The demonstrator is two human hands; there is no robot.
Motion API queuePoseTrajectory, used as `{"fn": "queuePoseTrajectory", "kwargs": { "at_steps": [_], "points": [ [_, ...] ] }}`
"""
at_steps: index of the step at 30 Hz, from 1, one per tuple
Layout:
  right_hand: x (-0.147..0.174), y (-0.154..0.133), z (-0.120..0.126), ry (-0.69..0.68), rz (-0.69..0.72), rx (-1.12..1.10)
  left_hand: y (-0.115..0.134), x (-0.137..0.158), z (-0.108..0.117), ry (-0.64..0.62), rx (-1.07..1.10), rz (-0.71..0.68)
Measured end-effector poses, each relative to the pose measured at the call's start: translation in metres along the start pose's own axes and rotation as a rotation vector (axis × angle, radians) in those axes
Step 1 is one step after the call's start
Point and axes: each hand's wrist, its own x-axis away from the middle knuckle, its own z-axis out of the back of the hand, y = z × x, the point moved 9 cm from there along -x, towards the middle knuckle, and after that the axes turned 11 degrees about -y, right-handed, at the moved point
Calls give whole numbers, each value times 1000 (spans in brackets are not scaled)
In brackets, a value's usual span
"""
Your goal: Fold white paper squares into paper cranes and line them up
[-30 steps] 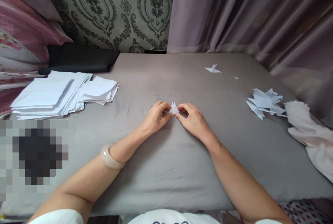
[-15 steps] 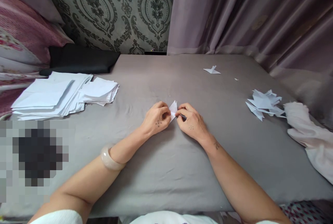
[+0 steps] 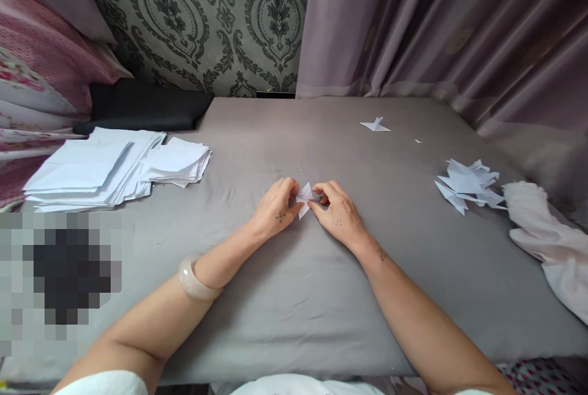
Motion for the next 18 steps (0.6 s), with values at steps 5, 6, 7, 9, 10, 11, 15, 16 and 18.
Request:
{"fn": "queuePoseTrajectory", "kwargs": {
  "at_steps": [5,6,7,9,10,11,15,16,18],
  "points": [
    [1,-2,1,-3,12,-18,5,0,-1,-18,-10,-47],
    [1,-2,1,-3,13,-16,4,0,-1,-17,-6,-47],
    [1,-3,1,-5,15,-11,4,0,-1,-13,-2,-47],
    [1,-3,0,-11,23,1,3,0,0,-1,4,-44],
    [1,-3,0,-13,29,7,3,0,0,4,5,-45],
    [1,-4,0,-15,36,12,3,0,0,7,5,-52],
    [2,-4,-2,-23,48,34,11,1,-1,-4,-17,-117],
    [2,-4,-2,-26,49,43,13,1,-2,-10,-29,-134],
    [3,-5,-3,-31,51,63,15,1,-4,-32,-60,-158]
  ]
}}
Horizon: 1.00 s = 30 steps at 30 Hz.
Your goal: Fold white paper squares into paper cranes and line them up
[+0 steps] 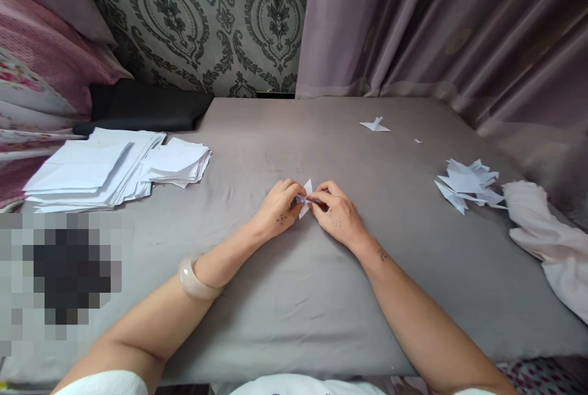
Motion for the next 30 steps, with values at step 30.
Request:
{"fn": "queuePoseTrajectory", "kwargs": {
  "at_steps": [30],
  "points": [
    [-11,1,-8,-117,-105,166,2,-9,-7,-78,-299,-28]
  ]
}}
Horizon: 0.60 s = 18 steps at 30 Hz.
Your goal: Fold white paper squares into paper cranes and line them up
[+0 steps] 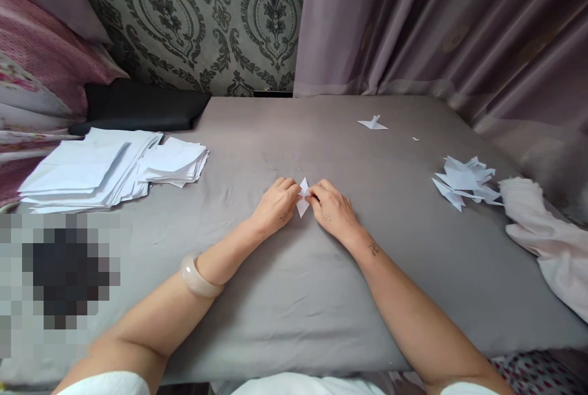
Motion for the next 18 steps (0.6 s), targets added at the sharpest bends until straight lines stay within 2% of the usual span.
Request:
{"fn": "queuePoseTrajectory", "kwargs": {
  "at_steps": [5,8,13,18],
  "points": [
    [2,-3,0,18,18,54,-3,2,0,29,-11,11],
    [1,-6,0,5,23,103,-3,1,-1,1,-43,26],
    [-1,-10,-1,-24,27,186,7,-1,-2,-48,-168,-47],
    [-1,-5,-1,-13,34,111,1,0,0,-24,-42,-28]
  ]
}}
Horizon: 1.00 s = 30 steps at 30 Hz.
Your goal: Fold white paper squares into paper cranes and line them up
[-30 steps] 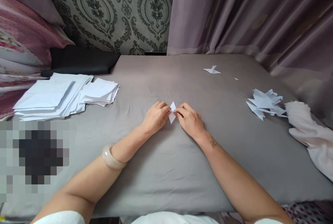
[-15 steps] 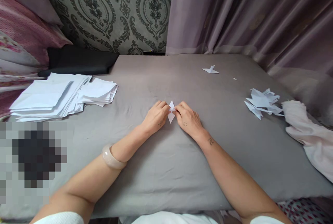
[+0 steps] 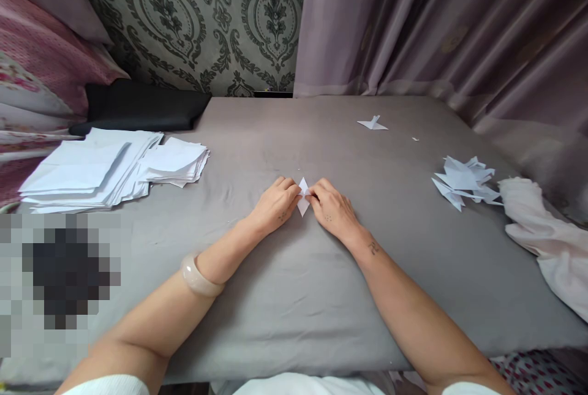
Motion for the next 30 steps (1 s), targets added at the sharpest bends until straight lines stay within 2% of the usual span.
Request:
{"fn": "queuePoseTrajectory", "kwargs": {
  "at_steps": [5,11,18,21,25,30],
  "points": [
    [-1,-4,-1,13,25,22,-2,-1,-2,-7,8,5],
    [0,-11,0,-42,21,106,-2,-1,-2,-30,-15,16],
    [2,-10,-2,-57,11,153,3,-1,-1,-59,-114,-4],
    [1,-9,-4,-51,5,145,0,-1,-2,-60,-53,-3],
    [-1,0,-4,-28,2,-7,-13,0,-2,-6,151,35],
    [0,15,-1,23,101,-342,-23,5,0,39,404,102]
  ]
}}
